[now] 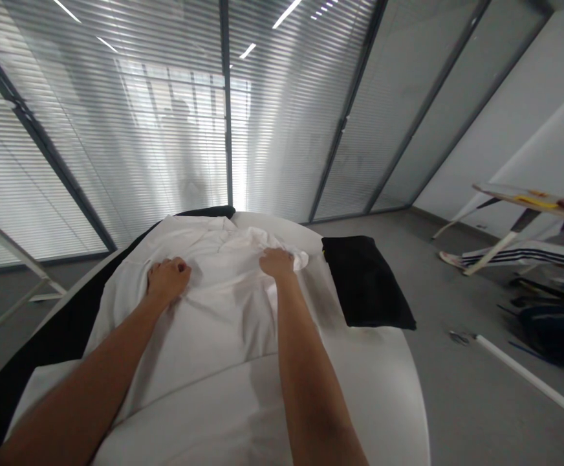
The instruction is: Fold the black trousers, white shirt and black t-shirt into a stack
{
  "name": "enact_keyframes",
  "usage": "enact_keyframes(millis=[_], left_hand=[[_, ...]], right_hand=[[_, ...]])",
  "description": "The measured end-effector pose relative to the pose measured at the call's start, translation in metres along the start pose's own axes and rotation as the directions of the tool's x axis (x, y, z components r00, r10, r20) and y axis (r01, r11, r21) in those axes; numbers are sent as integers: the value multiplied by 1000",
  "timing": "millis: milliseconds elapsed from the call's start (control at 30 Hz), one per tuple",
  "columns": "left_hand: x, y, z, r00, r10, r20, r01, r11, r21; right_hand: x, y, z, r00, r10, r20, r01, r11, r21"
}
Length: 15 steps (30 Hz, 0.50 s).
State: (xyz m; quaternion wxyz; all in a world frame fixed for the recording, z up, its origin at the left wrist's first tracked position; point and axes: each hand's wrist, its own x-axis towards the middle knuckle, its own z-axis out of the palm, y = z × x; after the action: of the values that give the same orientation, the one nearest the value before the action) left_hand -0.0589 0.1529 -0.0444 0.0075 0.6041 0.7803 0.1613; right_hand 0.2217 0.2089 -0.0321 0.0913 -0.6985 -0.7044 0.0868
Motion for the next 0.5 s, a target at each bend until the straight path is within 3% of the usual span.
enact_keyframes(millis=[100, 200, 333, 400, 500], left_hand=[[8, -7, -4, 999, 24, 23, -24, 999, -40], [14, -20, -8, 999, 47, -20, -47, 999, -12], [17, -42, -13, 995, -46, -87, 52, 996, 71], [19, -53, -14, 989, -111, -96, 117, 991, 59], [27, -68, -14, 984, -172, -57, 172, 985, 4]], right_hand=[[-2, 12, 2, 995, 92, -49, -93, 995, -23], [-5, 11, 4, 973, 175, -153, -179, 984, -12], [-6, 9, -3, 891, 325, -318, -301, 946, 122], [-6, 10, -9, 852, 393, -347, -347, 918, 190], [-6, 10, -14, 876, 365, -315, -307, 926, 219]])
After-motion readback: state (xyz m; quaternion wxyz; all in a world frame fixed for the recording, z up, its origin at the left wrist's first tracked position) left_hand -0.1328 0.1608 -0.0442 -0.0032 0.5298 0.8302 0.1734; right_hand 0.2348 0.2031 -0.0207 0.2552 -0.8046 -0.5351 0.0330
